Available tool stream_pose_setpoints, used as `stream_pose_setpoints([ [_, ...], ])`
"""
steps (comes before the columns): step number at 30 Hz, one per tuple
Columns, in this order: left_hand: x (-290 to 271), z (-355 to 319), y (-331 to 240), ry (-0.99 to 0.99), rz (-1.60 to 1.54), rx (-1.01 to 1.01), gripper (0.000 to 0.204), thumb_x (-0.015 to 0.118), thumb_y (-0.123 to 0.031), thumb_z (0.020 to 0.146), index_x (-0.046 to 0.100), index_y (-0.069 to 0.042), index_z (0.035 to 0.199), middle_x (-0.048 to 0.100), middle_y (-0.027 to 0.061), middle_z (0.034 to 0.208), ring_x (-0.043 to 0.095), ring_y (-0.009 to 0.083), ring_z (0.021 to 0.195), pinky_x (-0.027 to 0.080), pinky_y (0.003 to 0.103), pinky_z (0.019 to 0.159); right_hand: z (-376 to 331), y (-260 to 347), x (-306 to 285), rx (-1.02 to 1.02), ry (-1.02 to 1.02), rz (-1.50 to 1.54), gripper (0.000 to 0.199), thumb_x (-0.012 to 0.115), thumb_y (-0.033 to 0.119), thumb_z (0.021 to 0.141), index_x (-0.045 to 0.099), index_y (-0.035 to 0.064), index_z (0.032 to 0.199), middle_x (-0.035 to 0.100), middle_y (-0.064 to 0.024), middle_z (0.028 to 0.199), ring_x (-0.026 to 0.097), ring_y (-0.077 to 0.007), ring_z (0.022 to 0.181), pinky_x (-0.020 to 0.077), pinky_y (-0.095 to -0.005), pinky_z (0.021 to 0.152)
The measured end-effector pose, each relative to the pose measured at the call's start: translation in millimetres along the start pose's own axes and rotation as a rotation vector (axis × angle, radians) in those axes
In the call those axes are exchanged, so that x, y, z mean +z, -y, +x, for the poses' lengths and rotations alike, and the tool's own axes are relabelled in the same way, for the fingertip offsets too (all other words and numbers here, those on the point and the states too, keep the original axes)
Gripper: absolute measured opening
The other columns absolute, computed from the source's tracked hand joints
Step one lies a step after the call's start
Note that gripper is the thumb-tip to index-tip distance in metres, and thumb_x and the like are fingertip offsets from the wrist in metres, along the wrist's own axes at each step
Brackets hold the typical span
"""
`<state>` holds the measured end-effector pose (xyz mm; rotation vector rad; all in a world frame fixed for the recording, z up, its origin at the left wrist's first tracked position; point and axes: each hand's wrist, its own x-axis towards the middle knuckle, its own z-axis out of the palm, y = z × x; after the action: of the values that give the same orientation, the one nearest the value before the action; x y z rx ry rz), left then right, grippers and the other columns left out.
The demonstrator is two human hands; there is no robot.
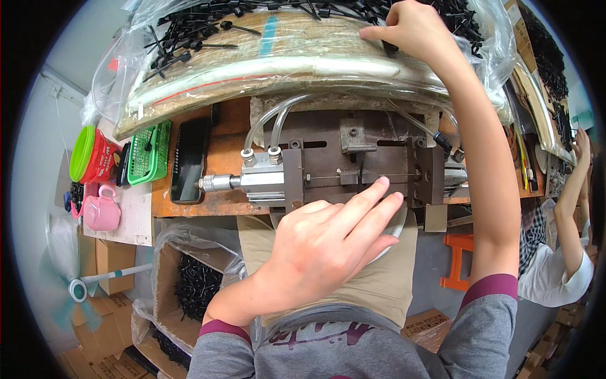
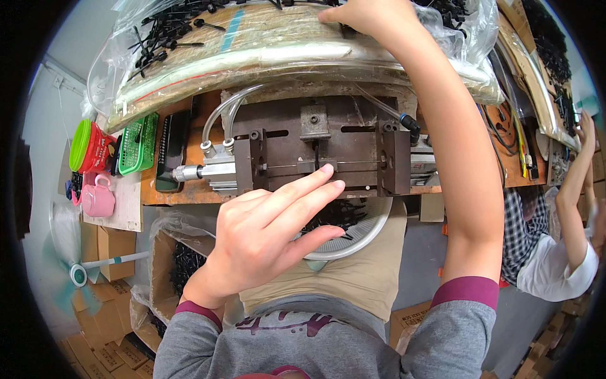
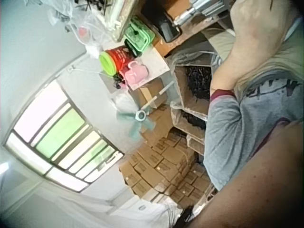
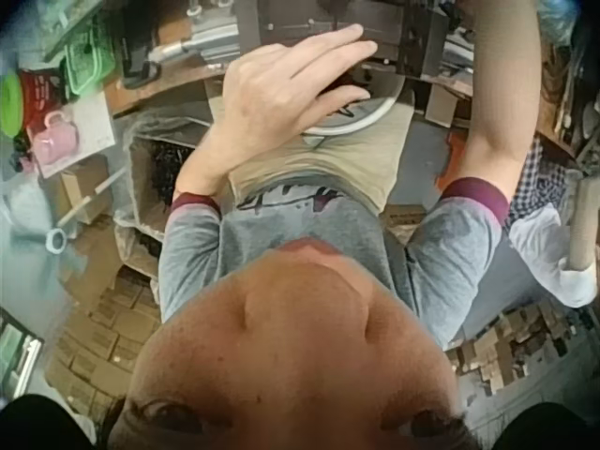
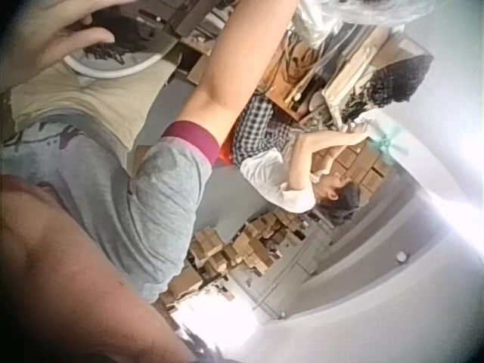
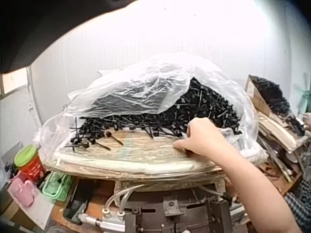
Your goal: Assembling small black plastic parts using a pneumatic press or jig.
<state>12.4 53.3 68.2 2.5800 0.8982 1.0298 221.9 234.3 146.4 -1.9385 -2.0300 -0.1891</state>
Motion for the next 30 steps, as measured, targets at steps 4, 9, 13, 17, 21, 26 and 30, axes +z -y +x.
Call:
stream_pose_setpoints([
  [4,-10,11,12,-0.061,-0.057,0.041,0.044,0.086,-0.022,0.075,0.073,-0.007,0.114,0.074,0.0106,0.113,0.071,0.0162,0.075,0.052,0.026,0.062,31,-39,39,-0.261,-0.025,0.104,0.030,0.078,0.025,0.082,0.074,0.0017,0.101,0.075,-0.0101,0.089,0.070,-0.0206,0.077,0.0531,-0.0352,0.069],
  [9,-18,59,72,-0.435,0.082,0.077,0.034,0.081,-0.012,0.080,0.073,-0.005,0.113,0.074,0.0106,0.112,0.071,0.0237,0.100,0.054,0.032,0.089,-3,-19,28,-0.527,-0.109,0.075,0.024,0.073,0.016,0.082,0.071,0.0009,0.101,0.070,-0.0158,0.090,0.068,-0.0342,0.086,0.0539,-0.0397,0.078],
  [13,-22,91,100,-0.370,0.131,-0.023,0.031,0.075,-0.011,0.086,0.072,-0.004,0.116,0.074,0.0140,0.110,0.071,0.0234,0.100,0.054,0.033,0.087,-30,-1,17,-0.702,-0.308,0.003,0.022,0.070,0.010,0.083,0.066,0.0039,0.104,0.066,-0.0105,0.097,0.066,-0.0318,0.089,0.0537,-0.0405,0.074],
  [17,-25,88,91,-0.343,0.070,0.059,0.023,0.073,-0.007,0.087,0.074,-0.002,0.109,0.074,0.0131,0.100,0.070,0.0204,0.084,0.054,0.031,0.076,-50,-3,19,-0.791,-0.469,0.028,0.023,0.068,-0.003,0.078,0.072,0.0063,0.098,0.070,-0.0068,0.098,0.068,-0.0253,0.081,0.0561,-0.0343,0.068],
  [21,-31,51,49,-0.358,-0.063,-0.051,0.029,0.085,-0.006,0.072,0.076,-0.002,0.098,0.073,0.0082,0.093,0.069,0.0143,0.077,0.054,0.026,0.068,-73,-24,9,-0.594,-0.566,0.353,0.032,0.064,-0.007,0.079,0.073,0.0079,0.106,0.070,-0.0059,0.097,0.071,-0.0226,0.088,0.0577,-0.0319,0.074],
  [26,-5,-7,16,-0.229,-0.129,-0.132,0.031,0.089,-0.010,0.066,0.073,-0.002,0.091,0.069,0.0143,0.116,0.070,0.0215,0.089,0.058,0.030,0.071,-110,-31,1,-0.402,-0.311,1.040,0.035,0.054,0.001,0.098,0.057,-0.0104,0.131,0.061,-0.0219,0.128,0.063,-0.0282,0.119,0.0506,-0.0368,0.101],
  [30,41,-34,12,-0.156,-0.091,-0.150,0.031,0.087,-0.011,0.067,0.069,0.000,0.090,0.068,0.0180,0.122,0.072,0.0249,0.083,0.058,0.033,0.071,-148,-23,-2,-0.347,-0.214,1.054,0.040,0.048,0.010,0.101,0.050,-0.0117,0.135,0.057,-0.0273,0.133,0.060,-0.0347,0.123,0.0464,-0.0440,0.107],
])
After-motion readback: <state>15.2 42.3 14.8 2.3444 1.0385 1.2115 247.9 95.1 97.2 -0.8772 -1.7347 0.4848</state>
